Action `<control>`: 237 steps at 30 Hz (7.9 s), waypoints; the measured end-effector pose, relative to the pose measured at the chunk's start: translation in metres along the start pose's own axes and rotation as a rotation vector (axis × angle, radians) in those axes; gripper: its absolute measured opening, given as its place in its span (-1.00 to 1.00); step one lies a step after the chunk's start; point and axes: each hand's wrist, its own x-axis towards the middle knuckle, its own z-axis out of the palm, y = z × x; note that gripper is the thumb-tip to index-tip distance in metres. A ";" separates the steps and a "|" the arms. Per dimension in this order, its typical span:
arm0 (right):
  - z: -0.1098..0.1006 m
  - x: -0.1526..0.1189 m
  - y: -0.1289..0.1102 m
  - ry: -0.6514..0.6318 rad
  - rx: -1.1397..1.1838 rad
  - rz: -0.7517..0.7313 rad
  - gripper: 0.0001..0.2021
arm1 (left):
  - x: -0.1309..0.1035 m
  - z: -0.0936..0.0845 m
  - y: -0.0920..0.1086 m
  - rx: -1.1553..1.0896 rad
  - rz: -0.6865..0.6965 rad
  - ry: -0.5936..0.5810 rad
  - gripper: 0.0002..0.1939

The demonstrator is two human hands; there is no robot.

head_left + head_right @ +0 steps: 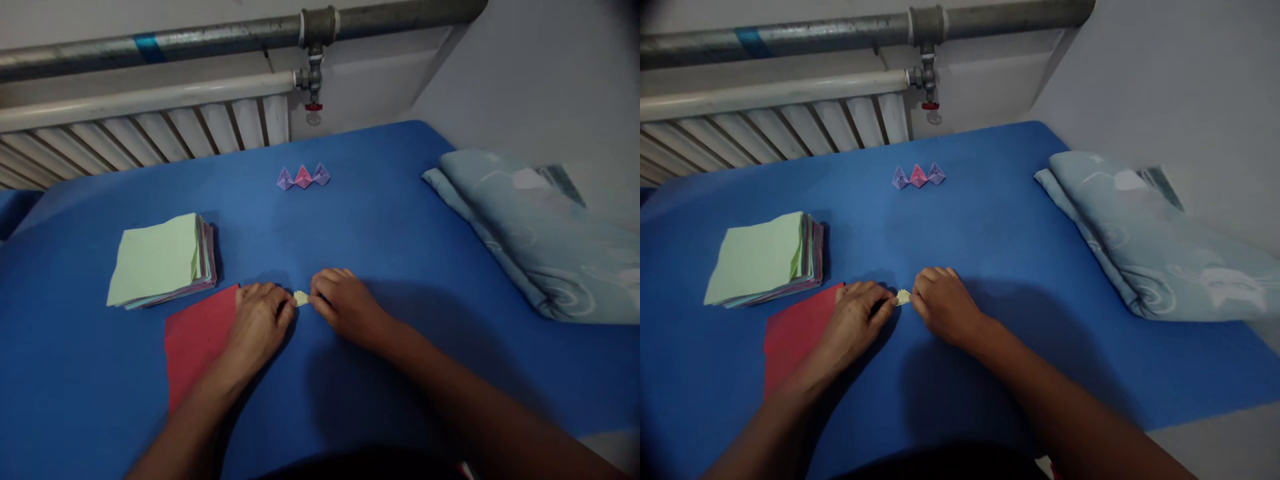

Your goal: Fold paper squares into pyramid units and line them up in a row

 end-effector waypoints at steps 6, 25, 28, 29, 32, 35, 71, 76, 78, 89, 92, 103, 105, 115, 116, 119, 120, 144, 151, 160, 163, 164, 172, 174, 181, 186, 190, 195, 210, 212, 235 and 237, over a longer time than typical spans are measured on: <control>0.005 0.002 -0.002 0.059 0.056 0.061 -0.91 | 0.004 -0.001 0.003 -0.036 -0.084 -0.015 -0.80; 0.007 0.002 -0.005 0.113 0.086 0.098 -0.90 | 0.009 -0.002 0.006 -0.006 -0.167 -0.069 -0.80; 0.008 0.003 -0.006 0.126 0.099 0.120 -0.88 | 0.009 -0.003 0.007 0.004 -0.172 -0.081 -0.79; 0.009 0.003 -0.007 0.131 0.102 0.127 -0.87 | 0.009 -0.003 0.007 0.004 -0.172 -0.085 -0.79; 0.009 0.004 -0.008 0.132 0.097 0.139 -0.88 | 0.010 -0.004 0.008 0.012 -0.168 -0.107 -0.80; 0.008 0.005 -0.009 0.117 0.086 0.162 -0.90 | 0.012 -0.005 0.009 0.042 -0.174 -0.132 -0.80; 0.006 0.006 -0.001 0.125 0.117 0.091 -0.90 | -0.044 0.029 0.020 0.333 0.096 0.242 -0.64; 0.001 0.004 0.003 0.116 0.154 0.124 -0.92 | -0.045 0.030 0.018 0.324 0.104 0.248 -0.62; -0.001 0.005 0.003 0.102 0.170 0.123 -0.92 | -0.044 0.030 0.018 0.325 0.106 0.253 -0.62; 0.002 0.005 0.002 0.113 0.134 0.129 -0.95 | -0.043 0.034 0.019 0.407 0.124 0.262 -0.61; 0.005 0.006 -0.001 0.133 0.110 0.160 -0.85 | -0.042 0.036 0.020 0.391 0.126 0.273 -0.62; 0.008 0.008 0.000 0.109 0.115 0.147 -0.91 | -0.046 0.038 0.006 0.217 0.091 0.300 -0.58; 0.006 0.008 0.004 0.112 0.141 0.153 -0.94 | -0.047 0.038 0.003 0.195 0.084 0.300 -0.57; 0.006 0.007 0.004 0.093 0.102 0.141 -0.95 | -0.044 0.039 0.008 0.214 0.123 0.331 -0.61; 0.007 0.008 0.004 0.100 0.098 0.141 -0.95 | -0.042 0.036 0.008 0.176 0.109 0.323 -0.63; 0.007 0.007 0.004 0.113 0.091 0.131 -0.91 | -0.028 0.021 0.005 -0.027 0.035 0.247 -0.74; 0.006 0.007 0.004 0.112 0.094 0.131 -0.90 | -0.022 0.015 0.004 -0.091 0.005 0.216 -0.78; -0.003 0.005 0.001 0.129 0.333 -0.009 -0.96 | -0.003 0.009 -0.004 -0.427 0.046 0.176 -0.93; 0.005 0.005 0.003 0.117 0.216 -0.086 -0.92 | -0.003 0.014 -0.004 -0.446 0.067 0.213 -0.92; 0.004 0.005 0.002 0.107 0.180 -0.095 -0.92 | -0.002 0.013 -0.006 -0.448 0.074 0.246 -0.92; 0.002 0.005 0.001 0.107 0.180 -0.074 -0.91 | -0.002 0.010 -0.005 -0.445 0.043 0.236 -0.90; 0.002 0.005 0.000 0.104 0.180 -0.066 -0.90 | -0.003 0.009 -0.005 -0.444 0.032 0.233 -0.90; -0.002 0.004 -0.001 0.099 0.218 -0.013 -0.88 | -0.004 0.006 -0.006 -0.391 -0.027 0.255 -0.91; -0.003 0.003 -0.002 0.102 0.222 0.016 -0.88 | -0.004 0.005 -0.006 -0.376 -0.037 0.250 -0.91; -0.003 -0.002 -0.003 0.119 0.197 0.085 -0.89 | -0.004 0.002 -0.007 -0.347 -0.074 0.255 -0.91; -0.006 -0.006 -0.007 0.125 0.210 0.118 -0.88 | -0.006 0.001 -0.005 -0.324 -0.083 0.243 -0.92; -0.005 -0.010 -0.013 0.096 0.250 0.116 -0.91 | -0.012 0.003 0.004 -0.262 -0.119 0.271 -0.82; -0.002 -0.013 -0.019 0.075 0.231 0.087 -0.90 | -0.015 0.008 0.009 -0.213 -0.148 0.227 -0.74; 0.007 -0.020 -0.027 0.205 0.279 0.045 -0.88 | -0.012 0.003 0.007 -0.628 -0.338 0.148 -0.76; 0.008 -0.020 -0.029 0.207 0.334 0.030 -0.88 | -0.010 0.004 0.006 -0.698 -0.355 0.173 -0.77; 0.009 -0.007 -0.019 0.109 0.409 0.057 -0.90 | -0.014 0.007 0.009 -0.517 0.012 0.192 -0.82; 0.008 -0.006 -0.019 0.101 0.402 0.064 -0.87 | -0.014 0.008 0.009 -0.532 0.010 0.194 -0.80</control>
